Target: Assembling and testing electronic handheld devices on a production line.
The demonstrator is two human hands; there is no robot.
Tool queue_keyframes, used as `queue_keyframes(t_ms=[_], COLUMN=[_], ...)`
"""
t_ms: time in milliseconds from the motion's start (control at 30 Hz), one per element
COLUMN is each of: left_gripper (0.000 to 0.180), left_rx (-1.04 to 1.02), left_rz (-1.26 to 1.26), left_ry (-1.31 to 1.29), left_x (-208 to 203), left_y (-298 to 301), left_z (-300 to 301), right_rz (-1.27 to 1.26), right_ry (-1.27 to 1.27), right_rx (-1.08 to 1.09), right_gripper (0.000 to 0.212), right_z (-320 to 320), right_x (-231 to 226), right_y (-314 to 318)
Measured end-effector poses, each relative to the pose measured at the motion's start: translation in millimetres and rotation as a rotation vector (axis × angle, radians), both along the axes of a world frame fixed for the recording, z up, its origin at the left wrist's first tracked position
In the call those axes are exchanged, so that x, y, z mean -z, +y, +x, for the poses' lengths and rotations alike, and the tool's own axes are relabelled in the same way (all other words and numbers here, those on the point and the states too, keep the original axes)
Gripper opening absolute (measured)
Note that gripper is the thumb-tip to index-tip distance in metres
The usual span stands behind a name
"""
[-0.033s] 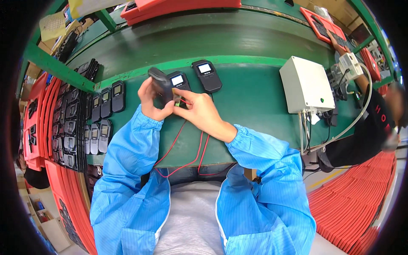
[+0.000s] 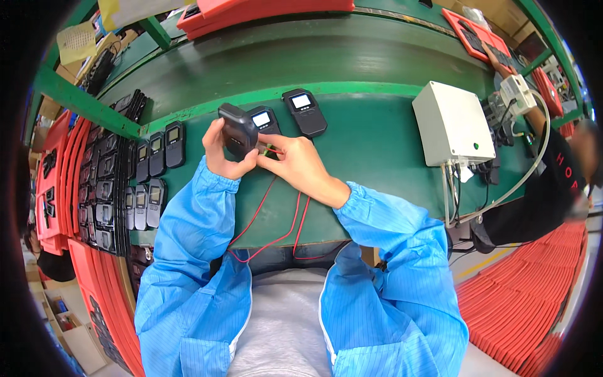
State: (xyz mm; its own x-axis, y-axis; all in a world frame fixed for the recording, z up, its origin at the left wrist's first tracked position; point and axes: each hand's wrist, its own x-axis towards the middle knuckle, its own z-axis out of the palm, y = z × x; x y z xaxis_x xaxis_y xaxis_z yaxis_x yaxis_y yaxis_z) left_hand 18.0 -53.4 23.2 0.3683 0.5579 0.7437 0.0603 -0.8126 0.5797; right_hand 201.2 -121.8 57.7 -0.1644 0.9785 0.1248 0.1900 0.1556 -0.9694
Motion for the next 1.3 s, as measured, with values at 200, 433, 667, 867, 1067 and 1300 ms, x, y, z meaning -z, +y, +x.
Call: queue_keyframes(t_ms=[200, 433, 667, 867, 1067, 1300], left_gripper=[0.083, 0.059, 0.040, 0.045, 0.058, 0.059], left_rx=[0.035, -0.650, -0.541, -0.458, -0.609, -0.516], left_rz=[-0.530, 0.080, -0.488, -0.315, -0.076, -0.112], left_ry=[-0.240, 0.394, 0.688, 0.458, 0.676, 0.817], left_x=[-8, -3, -25, 13, 19, 11], left_y=[2, 37, 33, 48, 44, 45], left_z=[4, -26, -29, -27, -25, -43], right_rz=[-0.063, 0.268, 0.243, 0.272, 0.276, 0.289], right_ry=[0.137, -0.340, -0.432, -0.428, -0.435, -0.411], right_rx=[-0.099, -0.219, -0.254, -0.265, -0.240, -0.264], right_gripper=[0.040, 0.040, 0.037, 0.039, 0.037, 0.035], right_z=[-5, -11, -8, -10, -12, -13], right_x=[12, 6, 2, 5, 6, 6], right_y=[-9, -16, -18, -15, -16, -16])
